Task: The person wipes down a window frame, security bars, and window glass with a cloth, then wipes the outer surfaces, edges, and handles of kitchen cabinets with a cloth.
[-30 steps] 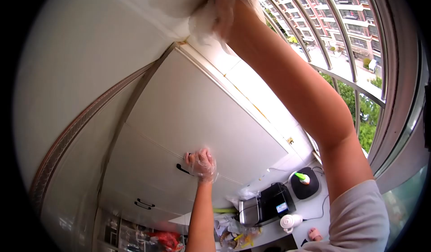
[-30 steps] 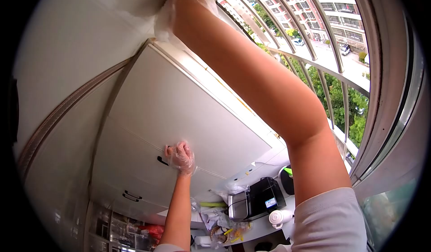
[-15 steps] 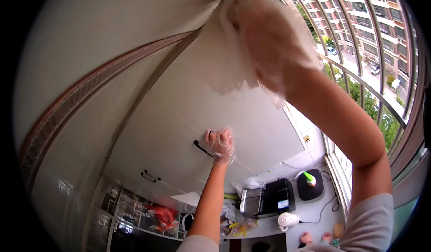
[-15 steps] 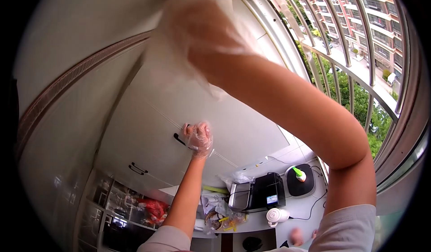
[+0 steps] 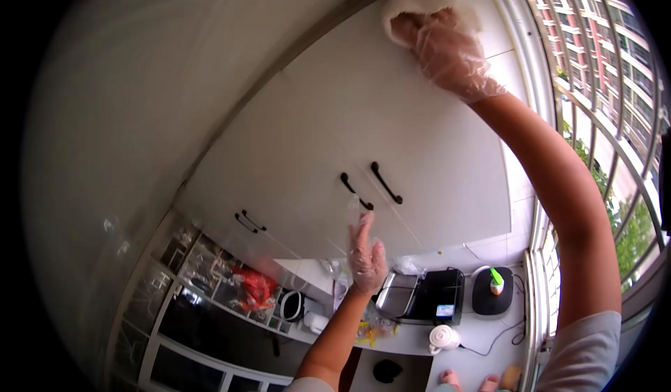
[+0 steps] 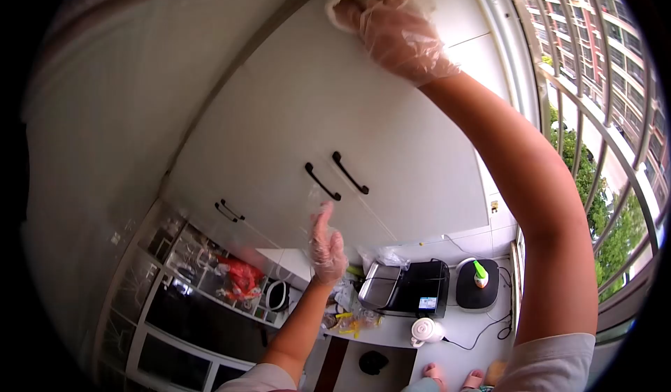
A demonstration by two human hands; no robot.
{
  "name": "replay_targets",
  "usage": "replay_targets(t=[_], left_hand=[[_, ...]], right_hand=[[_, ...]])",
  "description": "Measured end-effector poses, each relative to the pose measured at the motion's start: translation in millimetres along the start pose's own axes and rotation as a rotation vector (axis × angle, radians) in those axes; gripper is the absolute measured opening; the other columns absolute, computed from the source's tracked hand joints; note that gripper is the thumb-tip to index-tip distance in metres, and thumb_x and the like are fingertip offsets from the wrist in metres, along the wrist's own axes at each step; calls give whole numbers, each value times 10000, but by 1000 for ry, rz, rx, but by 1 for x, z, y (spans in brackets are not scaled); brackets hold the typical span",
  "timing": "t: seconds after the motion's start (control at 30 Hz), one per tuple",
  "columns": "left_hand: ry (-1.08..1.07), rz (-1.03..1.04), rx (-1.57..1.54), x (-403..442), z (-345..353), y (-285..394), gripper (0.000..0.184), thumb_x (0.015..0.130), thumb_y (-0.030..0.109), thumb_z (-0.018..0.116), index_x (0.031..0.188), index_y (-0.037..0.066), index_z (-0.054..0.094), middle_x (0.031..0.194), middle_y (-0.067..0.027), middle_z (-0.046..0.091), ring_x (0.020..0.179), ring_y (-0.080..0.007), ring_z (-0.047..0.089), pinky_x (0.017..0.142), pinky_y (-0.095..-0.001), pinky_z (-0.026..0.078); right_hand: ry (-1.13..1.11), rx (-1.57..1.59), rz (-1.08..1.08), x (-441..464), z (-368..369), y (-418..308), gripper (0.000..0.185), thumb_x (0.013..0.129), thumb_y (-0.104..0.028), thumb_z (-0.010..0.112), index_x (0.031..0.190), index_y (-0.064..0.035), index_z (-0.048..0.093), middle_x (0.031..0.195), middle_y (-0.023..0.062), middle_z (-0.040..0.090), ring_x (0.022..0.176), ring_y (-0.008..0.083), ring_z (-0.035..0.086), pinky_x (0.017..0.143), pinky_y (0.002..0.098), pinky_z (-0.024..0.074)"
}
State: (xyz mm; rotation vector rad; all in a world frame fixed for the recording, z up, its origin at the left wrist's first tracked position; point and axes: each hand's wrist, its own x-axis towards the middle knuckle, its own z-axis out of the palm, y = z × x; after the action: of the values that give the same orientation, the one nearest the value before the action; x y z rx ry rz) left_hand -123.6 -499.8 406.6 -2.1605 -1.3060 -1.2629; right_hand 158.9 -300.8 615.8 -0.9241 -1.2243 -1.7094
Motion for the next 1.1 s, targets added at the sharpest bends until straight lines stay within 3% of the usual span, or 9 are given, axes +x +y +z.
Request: replay_targets(t=[0.13, 0.27, 0.33, 0.67, 0.77, 0.87, 0.93, 1.0, 1.1], left_hand=[[238, -132, -283, -29, -15, -18, 515, 974, 192, 455, 1411, -36, 306, 1475, -221, 332, 1372, -336, 330, 1138, -458, 221], [260, -169, -316, -55, -31, -34, 527, 972, 213, 486, 1416, -10, 314, 1504, -210, 290, 1403, -345, 271, 1150, -473, 177], [271, -278, -481, -78, -31, -41, 637, 902, 249, 599, 1444, 63, 319, 1541, -144, 251, 1446, -298, 159, 1174, -454, 61], [226, -484, -478, -158, -63, -69, 531, 928, 257, 562, 1385, 42, 399, 1460, -185, 387, 1376, -305, 338, 1149, -478, 120], [246, -530, -489, -176, -67, -77, 484, 935, 231, 538, 1367, 48, 424, 1441, -179, 419, 1348, -302, 387, 1140, -479, 133], [249, -600, -497, -196, -74, -84, 472, 922, 193, 549, 1343, 14, 433, 1412, -185, 437, 1319, -302, 415, 1125, -445, 216], [297, -635, -599, -200, -79, -84, 481, 914, 178, 564, 1342, 4, 430, 1386, -192, 453, 1305, -305, 424, 1101, -433, 274], [262, -665, -582, -205, -92, -86, 490, 904, 151, 585, 1338, -11, 426, 1341, -198, 479, 1284, -306, 440, 1047, -409, 369], [276, -694, -577, -230, -99, -96, 481, 908, 161, 586, 1337, 5, 435, 1348, -188, 479, 1258, -292, 460, 1021, -386, 393]], right_hand=[[62, 729, 270, 43, -28, -13, 296, 967, -263, 504, 1142, -42, 593, 941, 128, 646, 770, 197, 624, 764, 351, 559], [-120, 784, 223, 71, -31, -45, 161, 879, -183, 530, 1031, -201, 578, 1012, 65, 635, 869, 250, 627, 735, 373, 427], [10, 752, 174, 83, -34, -71, 178, 868, -189, 545, 1042, -189, 581, 1014, 68, 632, 870, 260, 624, 765, 378, 439], [292, 803, -19, 168, -42, -209, 222, 871, -160, 537, 1085, -142, 589, 968, 86, 628, 909, 256, 609, 870, 381, 450], [115, 743, -6, 181, -56, -241, 225, 899, -159, 522, 1106, -102, 590, 842, 97, 614, 793, 230, 611, 802, 390, 478], [343, -215, -203, 188, -43, -277, 227, 927, -166, 506, 1117, -54, 560, 705, 83, 552, 654, 213, 569, 670, 394, 473], [471, -805, 172, 206, -37, -326, 232, 934, -169, 509, 1123, -35, 533, 659, 70, 509, 585, 207, 523, 617, 379, 467], [528, -643, 199, 219, -41, -350, 236, 933, -173, 522, 1119, -29, 512, 661, 66, 497, 571, 201, 504, 588, 366, 460], [463, 217, -178, 238, -64, -363, 235, 918, -191, 556, 1090, -41, 501, 761, 72, 528, 639, 191, 518, 580, 355, 449]])
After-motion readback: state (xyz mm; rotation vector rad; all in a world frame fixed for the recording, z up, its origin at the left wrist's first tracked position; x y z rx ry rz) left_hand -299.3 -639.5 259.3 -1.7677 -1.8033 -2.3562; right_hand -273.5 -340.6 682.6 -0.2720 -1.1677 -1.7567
